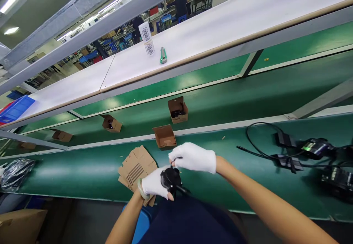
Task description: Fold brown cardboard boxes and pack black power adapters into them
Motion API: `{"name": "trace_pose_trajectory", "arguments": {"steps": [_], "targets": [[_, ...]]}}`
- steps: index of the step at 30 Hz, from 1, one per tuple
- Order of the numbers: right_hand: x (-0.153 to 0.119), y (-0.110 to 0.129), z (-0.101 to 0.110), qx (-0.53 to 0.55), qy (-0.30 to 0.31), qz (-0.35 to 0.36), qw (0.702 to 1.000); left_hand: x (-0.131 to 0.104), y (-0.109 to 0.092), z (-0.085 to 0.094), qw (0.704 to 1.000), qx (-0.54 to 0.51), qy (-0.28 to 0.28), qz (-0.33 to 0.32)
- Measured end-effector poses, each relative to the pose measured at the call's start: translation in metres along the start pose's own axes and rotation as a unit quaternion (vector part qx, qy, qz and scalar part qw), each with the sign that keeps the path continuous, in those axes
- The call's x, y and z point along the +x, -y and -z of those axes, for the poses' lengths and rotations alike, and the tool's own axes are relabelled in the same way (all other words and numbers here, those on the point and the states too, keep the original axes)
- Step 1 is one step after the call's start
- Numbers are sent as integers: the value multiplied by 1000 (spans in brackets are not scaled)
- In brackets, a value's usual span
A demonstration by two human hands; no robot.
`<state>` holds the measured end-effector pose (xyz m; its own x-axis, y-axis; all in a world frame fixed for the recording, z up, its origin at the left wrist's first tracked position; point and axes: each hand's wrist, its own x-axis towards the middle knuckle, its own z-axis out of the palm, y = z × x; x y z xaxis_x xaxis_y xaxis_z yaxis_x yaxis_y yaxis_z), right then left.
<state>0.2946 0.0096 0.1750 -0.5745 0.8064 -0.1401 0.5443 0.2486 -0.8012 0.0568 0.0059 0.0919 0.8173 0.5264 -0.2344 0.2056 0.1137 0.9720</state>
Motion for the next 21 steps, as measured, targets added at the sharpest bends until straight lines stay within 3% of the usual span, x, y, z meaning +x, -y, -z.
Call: {"name": "trace_pose_trajectory", "arguments": {"steps": [3, 7, 10, 12, 15, 17, 19, 21], "targets": [[19, -25, -31, 157, 48, -13, 986, -3, 13, -7, 999, -47, -1, -13], [12, -46, -67, 228, -18, -48, 972, 1, 27, -18, 979, -151, -120, -65], [5, -47, -73, 216, 5, -100, 971, 12, 33, -26, 960, -186, -199, -67], [7, -47, -69, 199, 15, -116, 973, 21, 37, -23, 952, -201, -217, -78], [22, -54, -57, 136, -45, -118, 983, 37, 53, 2, 952, -179, -223, -108], [40, -60, -47, 47, -71, -166, 982, 49, 69, 28, 939, -105, -316, -81], [65, -66, -38, -66, -67, -215, 972, 65, 87, 53, 907, 23, -421, 20], [95, -72, -33, -174, -46, -228, 957, 84, 100, 71, 874, 152, -439, 141]]}}
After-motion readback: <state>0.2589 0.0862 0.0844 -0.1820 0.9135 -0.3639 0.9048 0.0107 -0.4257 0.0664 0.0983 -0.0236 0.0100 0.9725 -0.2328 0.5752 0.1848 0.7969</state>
